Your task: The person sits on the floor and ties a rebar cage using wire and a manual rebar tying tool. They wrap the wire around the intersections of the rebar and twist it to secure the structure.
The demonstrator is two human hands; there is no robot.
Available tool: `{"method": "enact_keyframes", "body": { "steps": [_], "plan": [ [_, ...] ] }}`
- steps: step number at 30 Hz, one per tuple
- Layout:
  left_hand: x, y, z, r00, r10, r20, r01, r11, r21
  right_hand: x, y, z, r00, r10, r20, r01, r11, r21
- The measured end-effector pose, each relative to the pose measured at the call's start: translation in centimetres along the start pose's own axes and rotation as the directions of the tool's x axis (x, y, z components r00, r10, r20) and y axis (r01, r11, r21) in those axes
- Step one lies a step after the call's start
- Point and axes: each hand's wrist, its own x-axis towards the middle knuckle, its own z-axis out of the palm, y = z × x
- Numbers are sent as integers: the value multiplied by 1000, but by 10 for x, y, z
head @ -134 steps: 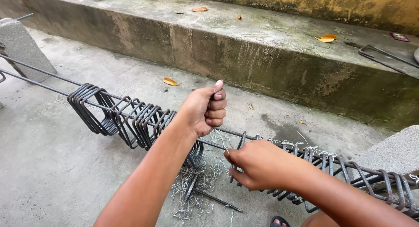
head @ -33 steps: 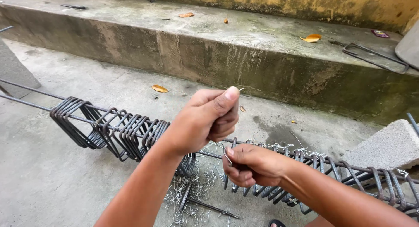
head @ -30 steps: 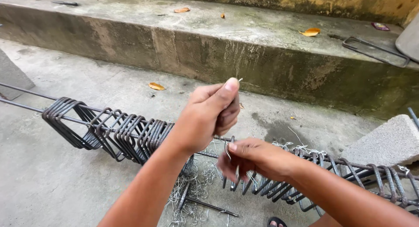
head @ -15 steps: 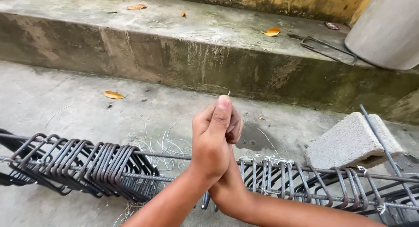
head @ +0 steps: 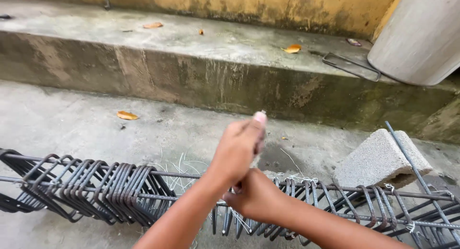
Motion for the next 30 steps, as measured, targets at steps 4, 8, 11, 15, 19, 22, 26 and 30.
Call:
{"method": "enact_keyframes", "body": {
  "steps": [4, 8, 11, 15, 19, 22, 26, 30],
  "plan": [
    [-23, 28, -5, 989, 112, -99, -127, 978, -165, -10, -26, 16, 995, -34, -88, 40, 997, 67],
    [-50, 56, -8, 916, 252, -311, -379, 795, -474, -29, -65, 41, 939, -112, -326, 250, 873, 420],
    [-68, 65, -12, 882, 310, -354, -447, 787, -425, -35, -67, 65, 886, -256, -386, 445, 702, 555],
    [-87, 77, -26, 876, 389, -285, -408, 913, -9, -26, -48, 74, 910, -270, -313, 414, 596, 689],
    [-106, 89, -38, 888, 393, -237, -332, 906, 261, -14, -39, 72, 941, -274, -201, 316, 491, 812],
    [-107, 86, -54, 930, 349, -119, -350, 937, 14, -7, -37, 77, 957, -281, -76, 184, 382, 906],
    [-98, 66, -74, 940, 292, 175, -195, 884, -424, -12, -48, 69, 947, -284, 152, -83, 242, 967],
    [-88, 43, -81, 951, 244, 192, -94, 816, -570, -14, -41, 63, 877, -359, 320, -257, 212, 943]
  ]
}}
